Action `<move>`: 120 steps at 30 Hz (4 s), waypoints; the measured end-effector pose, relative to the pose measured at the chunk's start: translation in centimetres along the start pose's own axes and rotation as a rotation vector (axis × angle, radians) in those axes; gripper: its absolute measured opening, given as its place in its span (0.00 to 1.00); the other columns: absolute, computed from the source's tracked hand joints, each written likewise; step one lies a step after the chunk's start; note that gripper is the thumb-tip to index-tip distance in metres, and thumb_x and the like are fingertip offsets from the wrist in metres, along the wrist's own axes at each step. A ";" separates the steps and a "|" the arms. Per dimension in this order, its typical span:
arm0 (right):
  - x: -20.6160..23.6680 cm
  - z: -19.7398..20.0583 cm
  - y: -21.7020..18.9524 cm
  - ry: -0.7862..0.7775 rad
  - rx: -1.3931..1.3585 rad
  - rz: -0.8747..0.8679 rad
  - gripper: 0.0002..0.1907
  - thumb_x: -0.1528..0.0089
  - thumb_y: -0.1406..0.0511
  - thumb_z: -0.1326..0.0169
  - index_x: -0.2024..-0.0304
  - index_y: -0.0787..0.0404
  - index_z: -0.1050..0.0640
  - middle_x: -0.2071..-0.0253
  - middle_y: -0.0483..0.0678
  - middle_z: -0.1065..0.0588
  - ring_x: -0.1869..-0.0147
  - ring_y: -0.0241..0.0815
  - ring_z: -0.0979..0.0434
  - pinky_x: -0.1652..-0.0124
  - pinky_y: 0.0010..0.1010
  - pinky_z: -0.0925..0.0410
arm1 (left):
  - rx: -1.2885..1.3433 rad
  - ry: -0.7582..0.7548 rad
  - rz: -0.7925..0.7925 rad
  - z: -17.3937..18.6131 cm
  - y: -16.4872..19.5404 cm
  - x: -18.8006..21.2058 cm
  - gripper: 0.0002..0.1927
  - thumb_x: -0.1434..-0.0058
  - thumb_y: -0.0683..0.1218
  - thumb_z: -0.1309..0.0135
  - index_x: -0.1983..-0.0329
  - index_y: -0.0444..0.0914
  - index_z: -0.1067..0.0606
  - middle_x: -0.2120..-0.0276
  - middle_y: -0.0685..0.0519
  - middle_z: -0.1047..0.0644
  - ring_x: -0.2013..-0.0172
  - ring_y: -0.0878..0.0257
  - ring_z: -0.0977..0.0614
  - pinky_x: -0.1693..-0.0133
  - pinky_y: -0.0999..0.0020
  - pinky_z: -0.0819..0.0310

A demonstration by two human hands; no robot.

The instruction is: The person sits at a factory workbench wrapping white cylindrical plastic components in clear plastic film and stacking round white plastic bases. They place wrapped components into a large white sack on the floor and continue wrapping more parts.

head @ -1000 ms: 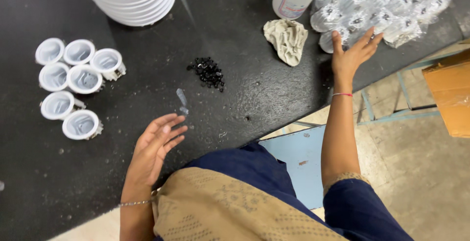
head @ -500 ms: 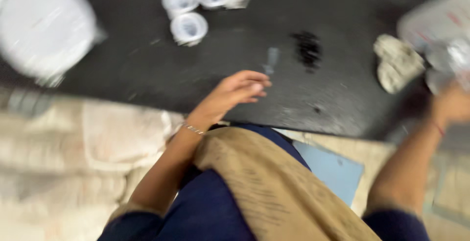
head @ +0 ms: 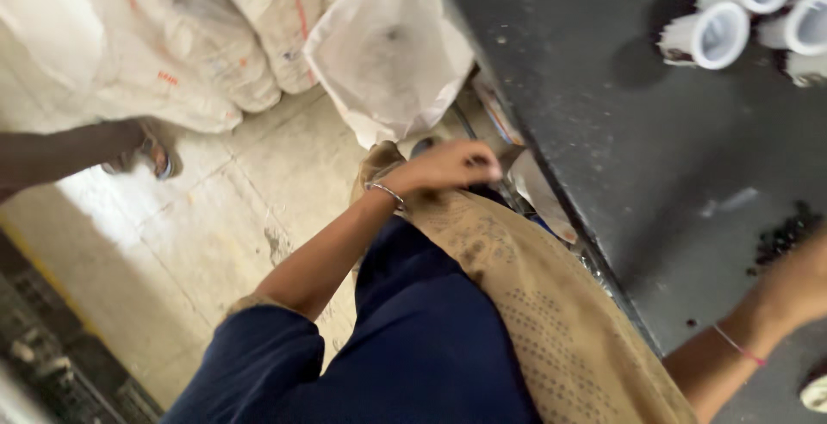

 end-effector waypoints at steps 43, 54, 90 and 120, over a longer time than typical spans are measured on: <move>22.3 -57.2 -25.8 -1.763 0.361 0.374 0.14 0.43 0.55 0.37 0.54 0.44 0.15 0.39 0.50 0.32 0.32 0.59 0.36 0.38 0.49 0.35 | -0.230 0.414 0.335 17.7 2.8 13.8 0.43 0.48 0.39 0.48 0.25 0.45 0.39 0.39 0.29 0.32 0.49 0.36 0.21 0.45 0.50 0.26; 28.4 -63.0 -31.7 -1.820 0.337 0.506 0.19 0.41 0.52 0.40 0.50 0.50 0.18 0.38 0.51 0.31 0.33 0.58 0.34 0.39 0.50 0.35 | -0.031 0.456 0.315 15.8 6.9 18.0 0.40 0.48 0.36 0.46 0.28 0.41 0.34 0.35 0.32 0.30 0.40 0.38 0.25 0.42 0.55 0.27; 12.5 -33.9 -26.2 -1.080 -0.525 0.026 0.23 0.35 0.57 0.43 0.41 0.62 0.25 0.42 0.54 0.24 0.40 0.46 0.21 0.45 0.34 0.29 | -0.535 0.603 0.237 23.8 -13.3 5.9 0.43 0.52 0.28 0.54 0.29 0.40 0.34 0.28 0.45 0.38 0.36 0.42 0.31 0.37 0.54 0.33; 4.0 -18.6 -29.8 -0.877 -0.760 -0.212 0.15 0.29 0.65 0.49 0.42 0.59 0.21 0.47 0.45 0.20 0.46 0.35 0.24 0.46 0.28 0.31 | 0.082 0.427 -0.547 19.1 9.2 3.1 0.35 0.37 0.53 0.35 0.35 0.35 0.37 0.35 0.51 0.33 0.37 0.57 0.28 0.37 0.64 0.33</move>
Point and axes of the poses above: each hand's wrist, its own x-axis away from the middle knuckle, its own z-axis out of the back of the hand, y = z × x, the point moved 5 cm from there along -x, towards the middle knuckle
